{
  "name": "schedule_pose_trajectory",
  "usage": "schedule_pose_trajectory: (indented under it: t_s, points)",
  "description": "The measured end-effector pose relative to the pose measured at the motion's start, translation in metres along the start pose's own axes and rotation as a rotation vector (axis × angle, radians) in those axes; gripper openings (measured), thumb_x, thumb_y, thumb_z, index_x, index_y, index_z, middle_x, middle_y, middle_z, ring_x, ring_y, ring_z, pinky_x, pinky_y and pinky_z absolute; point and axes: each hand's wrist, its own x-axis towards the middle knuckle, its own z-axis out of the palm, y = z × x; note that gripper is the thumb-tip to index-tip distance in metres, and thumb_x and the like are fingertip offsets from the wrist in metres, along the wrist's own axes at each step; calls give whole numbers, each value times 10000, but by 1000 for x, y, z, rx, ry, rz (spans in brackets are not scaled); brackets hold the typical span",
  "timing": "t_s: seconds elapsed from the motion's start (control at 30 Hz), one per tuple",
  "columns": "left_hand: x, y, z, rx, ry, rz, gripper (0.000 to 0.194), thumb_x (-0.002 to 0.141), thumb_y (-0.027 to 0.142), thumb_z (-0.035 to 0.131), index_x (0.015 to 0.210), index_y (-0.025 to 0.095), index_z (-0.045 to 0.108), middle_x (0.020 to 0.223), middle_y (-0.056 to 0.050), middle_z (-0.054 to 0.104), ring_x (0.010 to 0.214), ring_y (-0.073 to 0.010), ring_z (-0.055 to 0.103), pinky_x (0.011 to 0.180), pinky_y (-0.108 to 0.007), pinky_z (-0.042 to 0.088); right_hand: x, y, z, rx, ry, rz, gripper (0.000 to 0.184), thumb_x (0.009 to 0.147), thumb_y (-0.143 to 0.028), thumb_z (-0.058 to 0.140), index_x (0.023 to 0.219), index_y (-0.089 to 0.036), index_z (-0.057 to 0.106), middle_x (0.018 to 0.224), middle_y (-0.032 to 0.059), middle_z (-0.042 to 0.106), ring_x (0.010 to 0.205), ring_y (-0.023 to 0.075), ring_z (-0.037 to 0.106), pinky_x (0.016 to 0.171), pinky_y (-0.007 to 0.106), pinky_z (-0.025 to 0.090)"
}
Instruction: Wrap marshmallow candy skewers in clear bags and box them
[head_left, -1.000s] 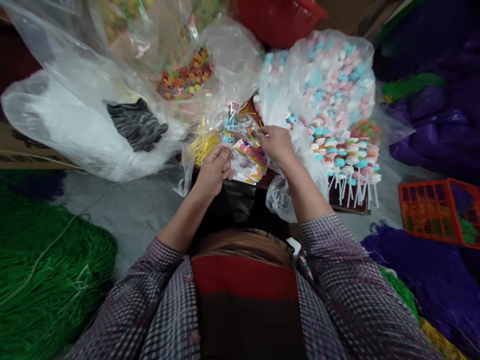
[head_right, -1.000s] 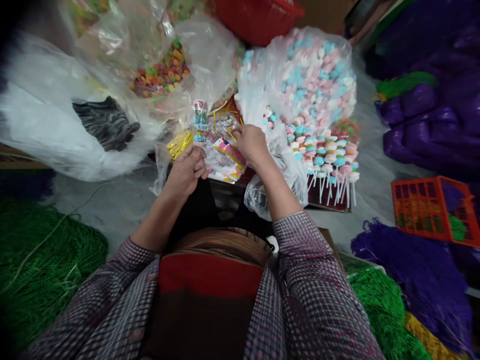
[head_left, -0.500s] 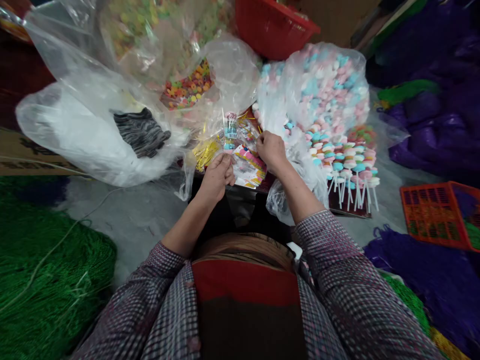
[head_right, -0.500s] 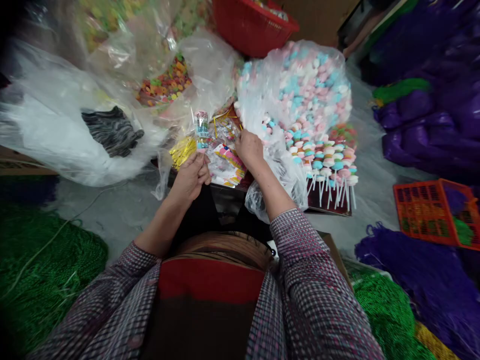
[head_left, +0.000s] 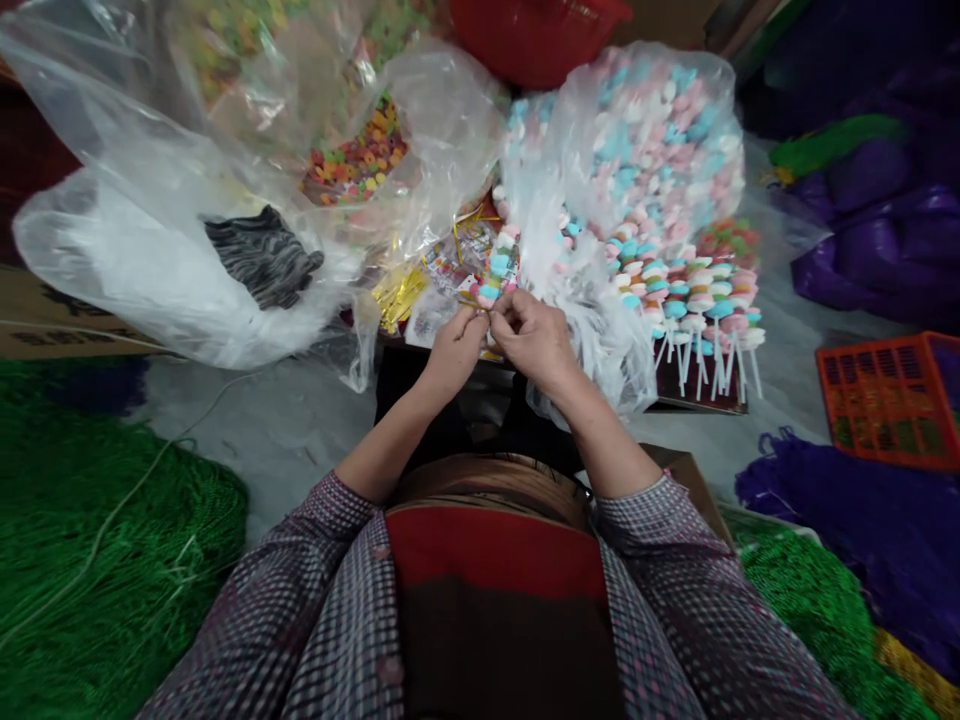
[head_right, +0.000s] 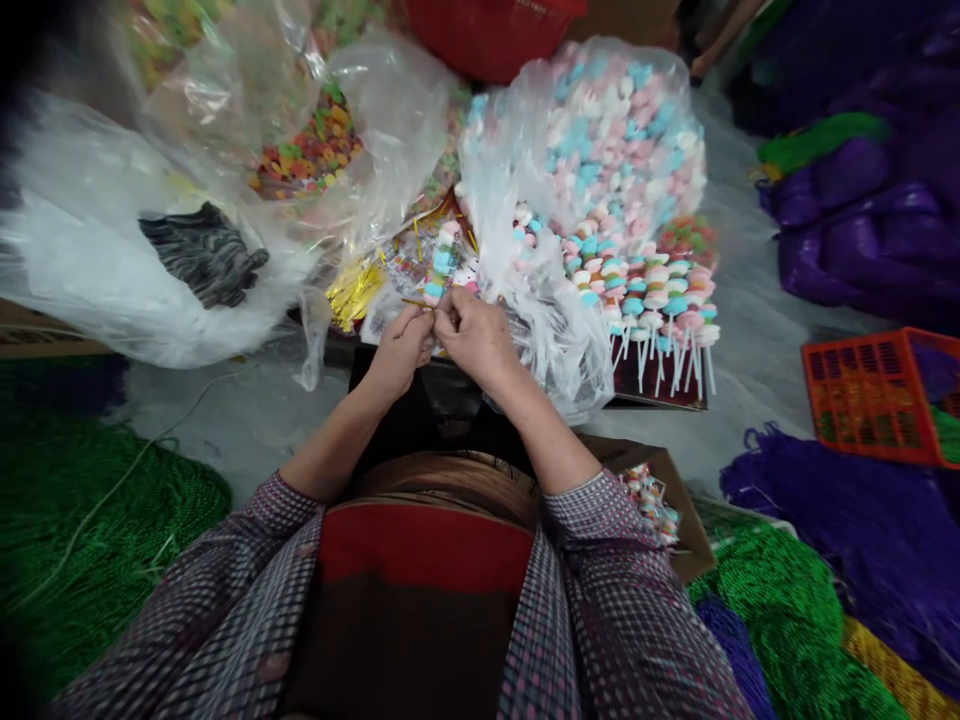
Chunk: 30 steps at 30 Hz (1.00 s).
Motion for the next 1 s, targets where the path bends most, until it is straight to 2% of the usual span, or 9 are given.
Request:
schedule_pose_trajectory:
  t_s: [0.2, 0.33, 0.43, 0.5, 0.57, 0.7, 0.83, 0.9, 1.0]
  points:
    - [-1, -1, 4, 17, 74, 39, 295, 998, 273, 567, 714, 203, 531, 635, 39, 506, 607, -97, 453, 579, -231, 362, -3, 4, 2, -1, 48, 20, 92, 855, -219, 600, 765, -221, 621, 671, -7, 644, 604, 153, 554, 642, 286, 411]
    - [-4, 9, 8, -197, 61, -78, 306, 1007, 284, 552, 714, 204, 519, 530, 85, 349, 442, -63, 263, 443, -215, 215, -10, 5, 0, 250, 80, 79, 124, 863, -271, 637, 756, -214, 662, 720, -6, 654, 658, 141, 546, 679, 285, 430]
    - [-10, 21, 12, -351, -51, -170, 352, 1014, 303, 520, 679, 198, 493, 468, 115, 242, 371, -40, 148, 395, -186, 135, -14, 6, -5, 546, 47, 272, 164, 828, -328, 710, 728, -206, 670, 644, -36, 597, 593, 110, 464, 607, 262, 381]
    - [-14, 29, 13, -407, -127, -234, 391, 1024, 276, 458, 644, 190, 486, 437, 118, 216, 340, -34, 145, 383, -166, 160, -16, 6, -9, 709, -8, 399, 227, 781, -360, 767, 675, -205, 640, 571, -55, 538, 541, 93, 400, 549, 251, 316]
    - [-16, 35, 11, -436, -200, -299, 432, 1025, 225, 380, 612, 181, 500, 414, 112, 209, 314, -37, 150, 369, -159, 182, -16, 5, -12, 813, -71, 458, 317, 726, -381, 819, 606, -209, 582, 527, -63, 498, 512, 84, 374, 524, 250, 275]
    - [-20, 45, 2, -433, -415, -447, 506, 1013, 184, 306, 568, 164, 547, 388, 100, 194, 285, -44, 128, 334, -163, 187, -17, 5, -20, 895, -134, 451, 406, 614, -430, 918, 604, -209, 578, 559, -60, 522, 532, 81, 403, 541, 254, 324]
    - [-27, 51, -1, -433, -593, -571, 558, 1006, 151, 259, 516, 166, 525, 377, 96, 145, 274, -48, 112, 320, -160, 194, -19, 10, -29, 959, -191, 387, 490, 494, -424, 993, 837, -239, 696, 747, -39, 662, 678, 133, 545, 637, 278, 476]
    - [-30, 52, 0, -441, -638, -607, 568, 1019, 160, 250, 509, 172, 499, 376, 95, 144, 274, -46, 110, 321, -156, 208, -19, 17, -33, 976, -289, 328, 512, 522, -431, 990, 922, -248, 728, 831, -19, 708, 774, 164, 608, 718, 306, 531]
    - [-32, 53, 3, -455, -625, -635, 567, 1049, 197, 247, 530, 178, 475, 384, 99, 155, 278, -44, 103, 322, -158, 214, -20, 28, -32, 932, -333, 271, 387, 602, -454, 958, 827, -226, 741, 803, -11, 711, 820, 179, 647, 794, 331, 554]
